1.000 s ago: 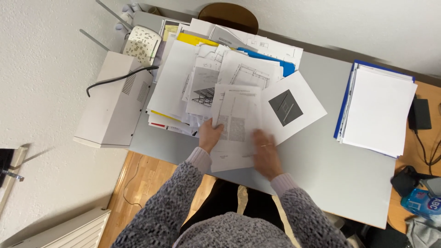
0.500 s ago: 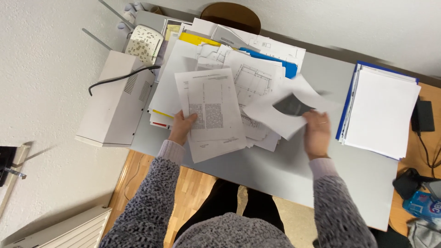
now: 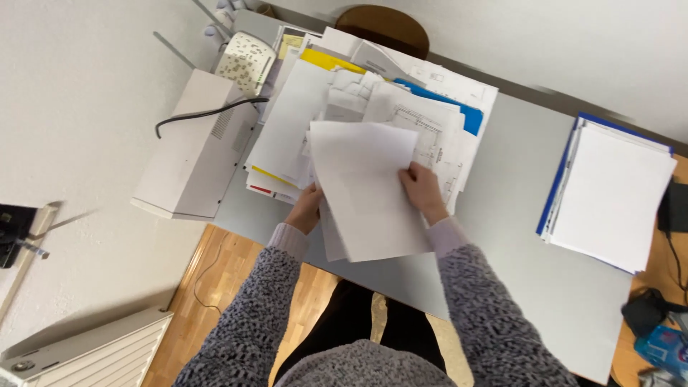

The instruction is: Sorting through a large stack of architectural drawings and filing them into a blue folder on a desk.

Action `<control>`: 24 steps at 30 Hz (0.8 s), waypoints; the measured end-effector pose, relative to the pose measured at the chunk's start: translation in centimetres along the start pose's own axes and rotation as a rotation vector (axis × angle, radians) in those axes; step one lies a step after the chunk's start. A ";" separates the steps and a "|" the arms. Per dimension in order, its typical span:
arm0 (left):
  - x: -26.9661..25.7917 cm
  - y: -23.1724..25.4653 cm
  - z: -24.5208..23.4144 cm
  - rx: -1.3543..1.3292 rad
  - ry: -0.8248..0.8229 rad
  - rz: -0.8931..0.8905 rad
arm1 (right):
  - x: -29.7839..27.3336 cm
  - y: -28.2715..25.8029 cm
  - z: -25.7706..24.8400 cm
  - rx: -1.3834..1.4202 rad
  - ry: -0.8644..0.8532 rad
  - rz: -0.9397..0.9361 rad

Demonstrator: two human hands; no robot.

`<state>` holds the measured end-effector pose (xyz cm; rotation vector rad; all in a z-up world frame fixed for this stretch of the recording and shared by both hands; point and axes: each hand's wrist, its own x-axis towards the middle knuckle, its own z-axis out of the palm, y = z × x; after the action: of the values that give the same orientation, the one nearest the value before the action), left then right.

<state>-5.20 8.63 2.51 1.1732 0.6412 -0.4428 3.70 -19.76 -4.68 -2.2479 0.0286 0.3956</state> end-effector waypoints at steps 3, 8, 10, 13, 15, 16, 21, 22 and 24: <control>-2.3 2.3 1.2 -0.087 -0.014 -0.015 | -1.2 -2.0 2.2 0.014 0.038 0.013; -3.5 3.4 2.6 -0.237 -0.061 -0.050 | -2.0 -4.4 2.5 0.053 0.102 0.010; -0.8 -0.4 0.9 0.033 0.032 0.027 | -2.8 -5.7 2.5 -0.069 0.135 -0.017; 1.8 -3.5 0.3 0.171 0.141 0.186 | -3.8 -5.9 2.4 -0.097 0.249 -0.052; 2.1 -4.0 0.7 0.285 0.184 0.247 | -5.4 -6.1 0.6 -0.078 0.316 -0.045; 2.3 -4.3 1.0 0.394 0.228 0.310 | -6.2 -6.2 -0.4 -0.060 0.381 -0.041; -0.4 -1.2 8.5 0.496 0.101 0.384 | -11.1 -3.1 -7.2 0.477 0.161 0.180; -0.4 -1.2 10.5 0.466 0.033 0.404 | -11.6 -1.5 -8.6 0.608 0.084 0.251; -1.9 0.3 15.7 0.475 -0.055 0.394 | -13.2 1.7 -11.7 0.618 0.156 0.356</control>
<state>-2.85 -6.07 7.81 1.6908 0.2460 -0.2946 -5.87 -31.06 4.97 -1.6491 0.5630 0.3385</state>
